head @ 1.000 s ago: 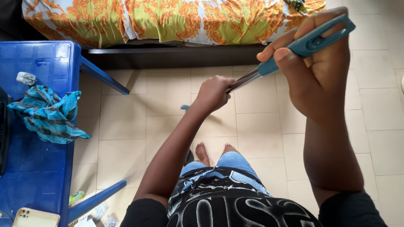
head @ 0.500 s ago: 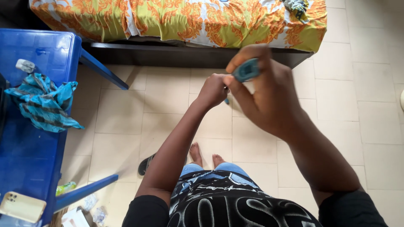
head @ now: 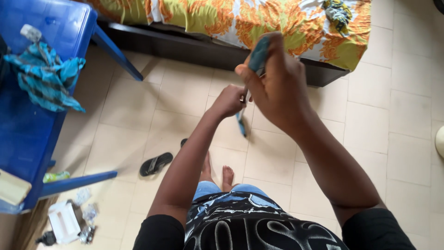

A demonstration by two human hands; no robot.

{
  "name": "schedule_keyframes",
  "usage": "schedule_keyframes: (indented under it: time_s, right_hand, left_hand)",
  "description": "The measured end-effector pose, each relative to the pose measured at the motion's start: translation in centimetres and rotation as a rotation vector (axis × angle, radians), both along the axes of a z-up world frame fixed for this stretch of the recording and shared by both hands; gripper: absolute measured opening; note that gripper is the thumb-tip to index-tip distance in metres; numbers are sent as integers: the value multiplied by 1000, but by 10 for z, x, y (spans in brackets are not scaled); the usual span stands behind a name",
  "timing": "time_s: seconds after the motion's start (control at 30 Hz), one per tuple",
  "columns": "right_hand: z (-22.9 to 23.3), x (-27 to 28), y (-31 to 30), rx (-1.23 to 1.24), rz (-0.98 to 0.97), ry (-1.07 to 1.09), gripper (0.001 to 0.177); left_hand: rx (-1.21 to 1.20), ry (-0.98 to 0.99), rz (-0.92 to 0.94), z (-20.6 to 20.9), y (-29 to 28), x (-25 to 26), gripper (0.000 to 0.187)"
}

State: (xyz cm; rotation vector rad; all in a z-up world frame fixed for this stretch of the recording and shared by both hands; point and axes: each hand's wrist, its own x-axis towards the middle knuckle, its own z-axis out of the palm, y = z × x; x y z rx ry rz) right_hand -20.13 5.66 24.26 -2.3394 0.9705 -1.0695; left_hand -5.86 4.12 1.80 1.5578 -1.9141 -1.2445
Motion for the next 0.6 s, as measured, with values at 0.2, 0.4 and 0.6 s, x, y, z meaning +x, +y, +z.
schedule_keyframes:
  time_s: [0.2,0.4,0.6]
  right_hand:
    - [-3,0,17,37,58,-137,33]
    - [3,21,36,49,156,-197,30]
    - [0,32,45,81,231,-247,30]
  left_hand:
    - [-23,74,111,9,26,25,24]
    - [0,38,226,28,57,51,24]
    - [5,-32,318,33,79,76,21]
